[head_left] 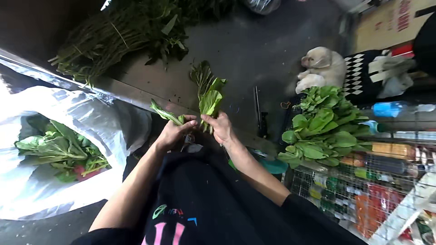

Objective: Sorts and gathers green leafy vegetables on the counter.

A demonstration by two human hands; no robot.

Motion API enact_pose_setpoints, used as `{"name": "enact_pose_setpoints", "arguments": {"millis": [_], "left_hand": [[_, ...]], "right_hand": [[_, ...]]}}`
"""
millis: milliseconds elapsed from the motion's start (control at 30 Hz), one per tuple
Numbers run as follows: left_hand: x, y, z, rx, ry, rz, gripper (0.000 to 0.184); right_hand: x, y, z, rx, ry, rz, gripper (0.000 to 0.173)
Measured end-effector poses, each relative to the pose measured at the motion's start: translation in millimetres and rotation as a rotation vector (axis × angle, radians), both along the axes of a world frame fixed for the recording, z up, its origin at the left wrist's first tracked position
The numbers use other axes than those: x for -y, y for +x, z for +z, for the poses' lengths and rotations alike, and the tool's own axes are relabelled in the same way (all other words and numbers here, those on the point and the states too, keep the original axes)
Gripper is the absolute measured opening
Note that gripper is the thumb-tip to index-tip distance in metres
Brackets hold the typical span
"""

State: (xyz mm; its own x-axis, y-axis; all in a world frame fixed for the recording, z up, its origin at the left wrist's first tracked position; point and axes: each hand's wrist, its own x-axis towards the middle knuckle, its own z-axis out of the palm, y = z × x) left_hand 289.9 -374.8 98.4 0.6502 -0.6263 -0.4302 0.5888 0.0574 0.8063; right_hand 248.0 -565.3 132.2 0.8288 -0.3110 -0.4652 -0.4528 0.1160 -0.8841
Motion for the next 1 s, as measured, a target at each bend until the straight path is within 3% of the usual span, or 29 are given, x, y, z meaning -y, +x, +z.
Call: {"name": "enact_pose_setpoints", "arguments": {"millis": [100,267,367,533,733,900,1000], "left_hand": [[18.6,-4.3,-1.2,0.052,0.004,-0.01,0.024],[42.7,-6.0,-15.8,-0.025,0.075,0.067,0.024],[49.2,-5.1,-24.0,-0.088,0.057,0.114,0.022],[58.0,-8.2,-29.7,-0.222,0.006,0.211,0.025],[59.4,-12.3,-20.1,-0.243,0.092,0.208,0.026],[40.4,-19.1,-30.4,-0.272,0.073,0.17,0.026],[28.8,-21.1,-31.8,-0.273,0.098,0.156,0.031]], "right_hand": [[2.1,-1.7,1.1,-0.063,-0.024,0.004,0.056],[20.8,-3.0,1.3,-0.106,0.219,0.001,0.039],[32.8,-2.5,0.4,-0.114,0.25,-0.004,0.028],[47.8,-2.1,-0.4,-0.112,0.319,0.031,0.032],[48.1,3.6,-26.5,-0.185,-0.125,0.331,0.034],[32.6,15.3,-42.0,-0.237,-0.131,0.333,0.038],[24.3,22.3,-49.8,-0.283,-0.26,0.371,0.043]]}}
